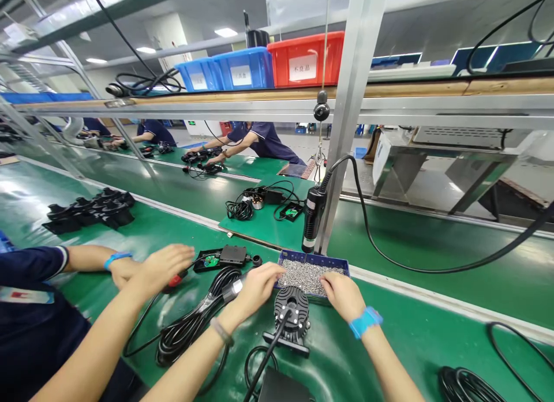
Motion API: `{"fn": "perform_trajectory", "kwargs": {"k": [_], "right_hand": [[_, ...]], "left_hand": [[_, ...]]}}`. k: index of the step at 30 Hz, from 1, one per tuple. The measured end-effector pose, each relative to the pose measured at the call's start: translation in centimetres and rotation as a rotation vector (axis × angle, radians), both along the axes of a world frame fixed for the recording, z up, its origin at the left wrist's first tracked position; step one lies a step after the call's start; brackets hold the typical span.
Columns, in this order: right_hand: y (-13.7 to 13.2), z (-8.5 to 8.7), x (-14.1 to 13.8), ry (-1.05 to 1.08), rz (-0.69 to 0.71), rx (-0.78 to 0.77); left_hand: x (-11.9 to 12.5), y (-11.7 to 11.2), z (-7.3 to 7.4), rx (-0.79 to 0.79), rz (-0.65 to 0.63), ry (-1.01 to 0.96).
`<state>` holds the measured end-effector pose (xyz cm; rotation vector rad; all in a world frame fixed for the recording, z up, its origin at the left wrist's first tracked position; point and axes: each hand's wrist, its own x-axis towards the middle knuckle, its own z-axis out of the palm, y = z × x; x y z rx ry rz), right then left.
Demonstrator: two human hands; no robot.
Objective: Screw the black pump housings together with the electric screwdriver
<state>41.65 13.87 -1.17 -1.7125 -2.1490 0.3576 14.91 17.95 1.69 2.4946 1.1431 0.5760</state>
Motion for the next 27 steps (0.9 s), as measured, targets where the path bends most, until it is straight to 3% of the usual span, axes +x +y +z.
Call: {"fn": "perform_trajectory", "kwargs": {"k": [3, 5, 8, 11, 16, 21, 27], "right_hand": [[4.1, 0.2, -0.4, -0.130, -0.013, -0.322], [5.1, 0.3, -0.9, -0.176, -0.023, -0.436], [4.7, 0.7, -1.2, -0.177, -0.037, -0.462], [3.7, 1.4, -0.8, -0.108, -0.071, -0.405], [2.5, 2.3, -0.5, 0.189, -0.160, -0.274], [-0.1, 4.1, -2.1, 0.636, -0.074, -0.287], [-3.3, 6.7, -3.3, 0.892, -0.034, -0.263]], "left_hand": [[4.3, 3.5, 0.2, -0.122, -0.086, 0.212], [6.3, 5.1, -0.2, -0.193, -0.117, 0.341], [7.5, 6.1, -1.0, -0.255, -0.115, 0.443], [7.0, 6.1, -1.4, -0.269, -0.095, 0.421], [5.7, 5.6, -1.1, -0.258, -0.024, 0.189], [5.3, 4.6, -0.7, -0.284, 0.077, -0.176], [3.8, 2.1, -0.1, -0.480, 0.212, -0.535]]}}
